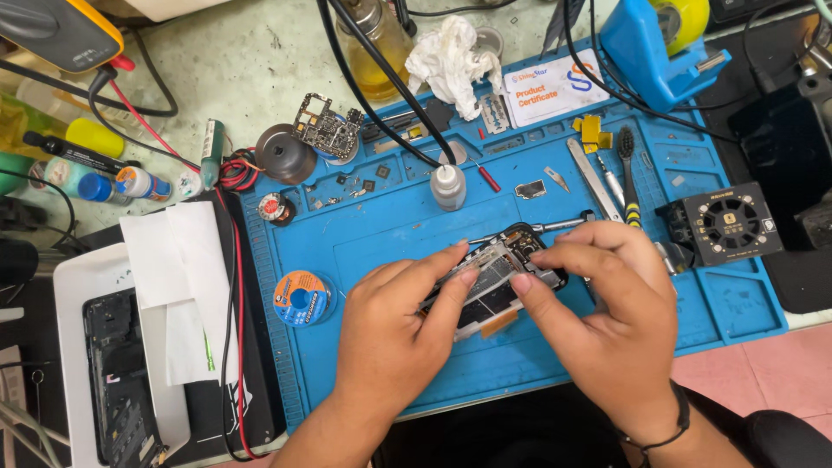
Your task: The person handles a smartphone battery, connecting multimeter probes to its terminals. They then use a screwdriver and tweezers to remove a small component from the phone's internal chassis.
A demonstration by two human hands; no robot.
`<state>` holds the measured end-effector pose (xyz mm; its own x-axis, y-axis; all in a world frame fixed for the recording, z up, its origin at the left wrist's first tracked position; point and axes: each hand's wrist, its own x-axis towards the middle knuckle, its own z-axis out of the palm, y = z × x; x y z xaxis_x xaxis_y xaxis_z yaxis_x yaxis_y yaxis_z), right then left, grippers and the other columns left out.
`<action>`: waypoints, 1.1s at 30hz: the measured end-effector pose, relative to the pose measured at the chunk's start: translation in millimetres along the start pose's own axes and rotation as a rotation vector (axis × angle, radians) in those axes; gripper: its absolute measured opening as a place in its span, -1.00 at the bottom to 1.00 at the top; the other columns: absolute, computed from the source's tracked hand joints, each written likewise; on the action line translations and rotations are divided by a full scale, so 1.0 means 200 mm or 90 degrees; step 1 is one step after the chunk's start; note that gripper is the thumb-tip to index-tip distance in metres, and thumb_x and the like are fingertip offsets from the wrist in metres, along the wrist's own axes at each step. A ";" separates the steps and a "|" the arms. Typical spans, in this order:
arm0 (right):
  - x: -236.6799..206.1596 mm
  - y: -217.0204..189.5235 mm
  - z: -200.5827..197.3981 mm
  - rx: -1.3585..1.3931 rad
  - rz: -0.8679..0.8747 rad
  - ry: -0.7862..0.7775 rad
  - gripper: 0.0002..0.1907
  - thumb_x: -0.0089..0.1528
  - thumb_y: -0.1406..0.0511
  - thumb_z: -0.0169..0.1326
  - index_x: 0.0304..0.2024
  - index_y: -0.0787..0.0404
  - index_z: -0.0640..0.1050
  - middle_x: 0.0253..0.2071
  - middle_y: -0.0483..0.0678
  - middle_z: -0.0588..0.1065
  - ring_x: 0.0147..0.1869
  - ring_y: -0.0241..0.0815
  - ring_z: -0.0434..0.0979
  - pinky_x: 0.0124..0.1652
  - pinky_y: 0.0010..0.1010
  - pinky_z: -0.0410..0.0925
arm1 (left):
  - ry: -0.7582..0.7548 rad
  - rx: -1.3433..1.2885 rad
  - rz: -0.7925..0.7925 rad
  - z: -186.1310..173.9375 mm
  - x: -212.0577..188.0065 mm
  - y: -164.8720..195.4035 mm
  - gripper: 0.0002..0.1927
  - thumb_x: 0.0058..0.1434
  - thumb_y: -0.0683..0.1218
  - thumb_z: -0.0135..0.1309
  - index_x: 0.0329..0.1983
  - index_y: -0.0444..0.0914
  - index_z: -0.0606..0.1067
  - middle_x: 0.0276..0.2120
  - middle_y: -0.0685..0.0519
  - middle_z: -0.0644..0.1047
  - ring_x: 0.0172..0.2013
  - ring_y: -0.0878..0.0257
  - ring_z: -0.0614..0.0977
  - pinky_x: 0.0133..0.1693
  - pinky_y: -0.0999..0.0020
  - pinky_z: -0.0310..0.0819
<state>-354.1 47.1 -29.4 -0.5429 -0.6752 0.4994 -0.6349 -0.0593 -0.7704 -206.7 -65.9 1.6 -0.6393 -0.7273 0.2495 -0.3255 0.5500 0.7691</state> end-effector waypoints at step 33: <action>0.02 -0.07 0.07 -0.091 0.034 -0.039 -0.60 0.02 0.40 0.44 -0.20 0.27 0.49 -0.16 -0.03 0.43 -0.13 -0.18 0.44 -0.13 -0.43 0.36 | 0.044 0.062 0.083 0.02 -0.06 -0.03 -0.77 0.22 -0.17 0.24 -0.05 -0.23 0.64 -0.38 0.08 0.66 -0.39 0.18 0.64 -0.27 0.28 0.48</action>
<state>-339.2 34.6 -22.3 -0.5467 -0.7182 0.4306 -0.6800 0.0807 -0.7288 -199.1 -58.7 -7.7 -0.6325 -0.6714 0.3862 -0.3104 0.6765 0.6678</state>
